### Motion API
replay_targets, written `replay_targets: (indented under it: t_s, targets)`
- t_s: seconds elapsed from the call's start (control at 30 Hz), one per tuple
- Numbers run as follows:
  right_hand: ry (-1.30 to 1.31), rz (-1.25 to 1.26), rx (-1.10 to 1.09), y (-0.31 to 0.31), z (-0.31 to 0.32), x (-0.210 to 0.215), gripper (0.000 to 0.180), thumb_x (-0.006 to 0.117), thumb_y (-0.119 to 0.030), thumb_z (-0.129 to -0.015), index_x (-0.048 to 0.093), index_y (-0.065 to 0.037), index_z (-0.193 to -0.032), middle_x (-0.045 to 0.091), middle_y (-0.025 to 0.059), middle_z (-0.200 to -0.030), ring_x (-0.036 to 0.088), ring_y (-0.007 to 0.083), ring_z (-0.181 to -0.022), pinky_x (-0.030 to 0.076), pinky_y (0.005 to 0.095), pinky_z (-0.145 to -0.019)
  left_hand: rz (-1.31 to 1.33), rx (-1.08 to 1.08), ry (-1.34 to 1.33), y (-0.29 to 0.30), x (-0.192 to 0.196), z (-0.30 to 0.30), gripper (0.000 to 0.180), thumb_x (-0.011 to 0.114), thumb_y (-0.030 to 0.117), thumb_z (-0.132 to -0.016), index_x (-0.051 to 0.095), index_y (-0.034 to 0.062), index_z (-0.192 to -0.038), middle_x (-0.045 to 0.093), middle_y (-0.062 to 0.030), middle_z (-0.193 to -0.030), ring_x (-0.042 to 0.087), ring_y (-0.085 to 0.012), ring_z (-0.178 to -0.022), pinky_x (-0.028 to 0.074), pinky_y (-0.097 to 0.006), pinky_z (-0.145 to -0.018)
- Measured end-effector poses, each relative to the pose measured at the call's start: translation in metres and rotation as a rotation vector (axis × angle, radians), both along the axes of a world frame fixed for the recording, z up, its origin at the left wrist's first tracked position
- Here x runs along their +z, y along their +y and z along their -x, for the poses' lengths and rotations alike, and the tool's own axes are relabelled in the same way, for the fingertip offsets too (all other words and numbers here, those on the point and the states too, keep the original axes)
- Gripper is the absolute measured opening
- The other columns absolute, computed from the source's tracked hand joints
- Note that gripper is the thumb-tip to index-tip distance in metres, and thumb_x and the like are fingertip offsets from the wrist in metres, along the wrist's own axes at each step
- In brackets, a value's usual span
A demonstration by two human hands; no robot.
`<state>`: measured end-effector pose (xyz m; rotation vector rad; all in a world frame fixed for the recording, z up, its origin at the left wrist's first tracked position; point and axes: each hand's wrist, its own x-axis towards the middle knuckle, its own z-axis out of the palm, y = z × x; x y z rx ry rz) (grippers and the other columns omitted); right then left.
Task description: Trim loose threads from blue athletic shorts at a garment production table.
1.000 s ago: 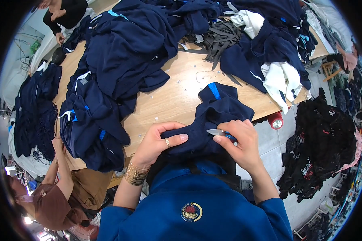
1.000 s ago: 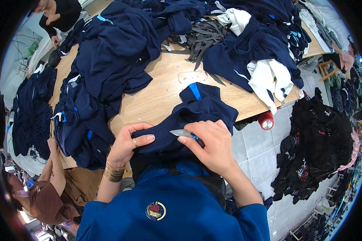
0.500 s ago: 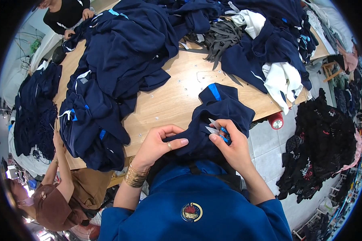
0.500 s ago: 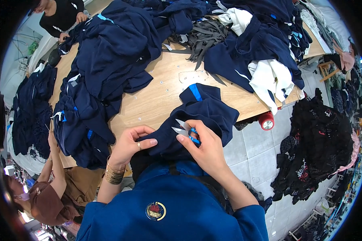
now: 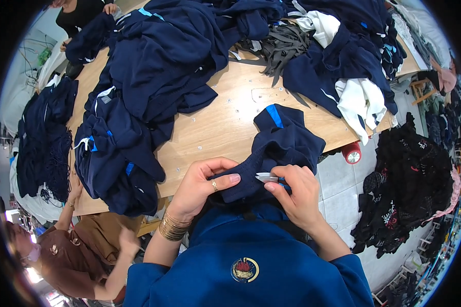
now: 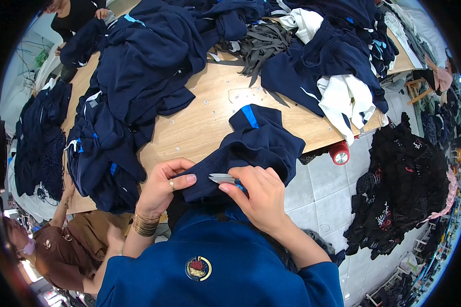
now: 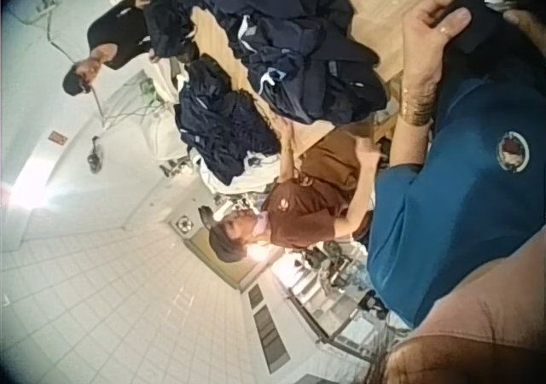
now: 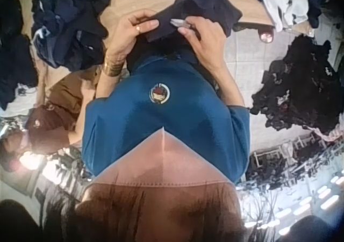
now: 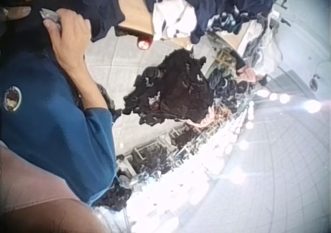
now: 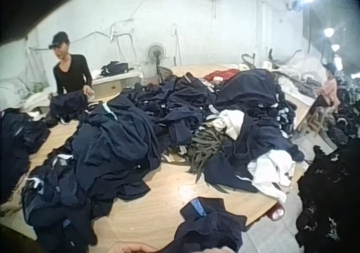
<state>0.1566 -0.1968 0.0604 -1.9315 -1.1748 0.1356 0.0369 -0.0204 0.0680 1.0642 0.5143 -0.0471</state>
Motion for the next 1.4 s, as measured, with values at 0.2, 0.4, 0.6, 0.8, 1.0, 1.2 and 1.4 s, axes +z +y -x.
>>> replay_targets:
  t_s: [0.2, 0.4, 0.6, 0.8, 1.0, 1.2, 1.4]
  targets:
    - [-0.085, -0.012, -0.001, -0.001, 0.003, 0.001, 0.026, 0.070, -0.025, -0.073, 0.060, -0.005, -0.085, 0.058, 0.0030, -0.072, 0.053, 0.0162, -0.060, 0.033, 0.0285, -0.054, 0.059, 0.013, -0.016, -0.002, 0.002, 0.000, 0.019, 0.063, 0.005, -0.081, 0.061, -0.0019, -0.098, 0.063, -0.0050, -0.091, 0.058, -0.0083, -0.082, 0.046, -0.021, -0.077]
    - [-0.062, -0.012, 0.009, 0.000, 0.003, 0.005, 0.027, 0.070, -0.027, -0.074, 0.060, -0.005, -0.086, 0.059, 0.0033, -0.073, 0.053, 0.0162, -0.060, 0.033, 0.0284, -0.054, 0.037, 0.013, -0.021, -0.003, 0.003, 0.000, 0.019, 0.063, 0.005, -0.080, 0.061, -0.0015, -0.098, 0.064, -0.0052, -0.091, 0.058, -0.0083, -0.082, 0.046, -0.021, -0.077]
    - [-0.071, -0.005, 0.013, 0.003, 0.002, 0.006, 0.026, 0.070, -0.027, -0.074, 0.059, -0.006, -0.085, 0.058, 0.0030, -0.071, 0.053, 0.0162, -0.060, 0.033, 0.0286, -0.053, 0.017, -0.012, -0.017, -0.004, 0.003, 0.001, 0.019, 0.064, 0.004, -0.080, 0.061, -0.0014, -0.098, 0.064, -0.0047, -0.090, 0.058, -0.0082, -0.081, 0.045, -0.021, -0.076]
    - [-0.123, -0.025, 0.008, 0.004, 0.003, 0.002, 0.027, 0.070, -0.028, -0.073, 0.059, -0.006, -0.084, 0.056, 0.0025, -0.070, 0.052, 0.0156, -0.059, 0.033, 0.0281, -0.053, -0.016, -0.006, -0.009, -0.004, 0.002, 0.001, 0.019, 0.064, 0.004, -0.079, 0.062, -0.0017, -0.097, 0.064, -0.0046, -0.090, 0.057, -0.0082, -0.081, 0.045, -0.021, -0.076]
    - [-0.174, -0.030, 0.007, 0.004, 0.002, 0.003, 0.026, 0.070, -0.028, -0.073, 0.059, -0.006, -0.083, 0.056, 0.0023, -0.069, 0.052, 0.0151, -0.058, 0.033, 0.0277, -0.053, -0.016, -0.016, -0.020, -0.004, 0.002, 0.001, 0.020, 0.064, 0.004, -0.079, 0.062, -0.0021, -0.098, 0.064, -0.0052, -0.090, 0.057, -0.0086, -0.081, 0.045, -0.022, -0.077]
    - [-0.065, -0.014, -0.073, 0.004, 0.000, 0.001, 0.022, 0.069, -0.024, -0.075, 0.059, -0.006, -0.083, 0.057, 0.0037, -0.069, 0.053, 0.0178, -0.059, 0.036, 0.0283, -0.054, -0.022, -0.021, -0.017, -0.003, 0.004, 0.000, 0.020, 0.064, 0.005, -0.079, 0.062, -0.0025, -0.098, 0.064, -0.0053, -0.090, 0.058, -0.0090, -0.081, 0.045, -0.022, -0.076]
    - [0.821, -0.314, 0.061, 0.002, -0.001, 0.000, 0.035, 0.069, -0.016, -0.077, 0.055, -0.005, -0.107, 0.048, -0.0020, -0.076, 0.042, 0.0049, -0.067, 0.034, 0.0197, -0.058, 0.017, 0.005, -0.027, -0.003, 0.003, -0.003, 0.018, 0.063, 0.005, -0.081, 0.059, -0.0005, -0.097, 0.063, -0.0043, -0.090, 0.058, -0.0074, -0.080, 0.045, -0.020, -0.075]
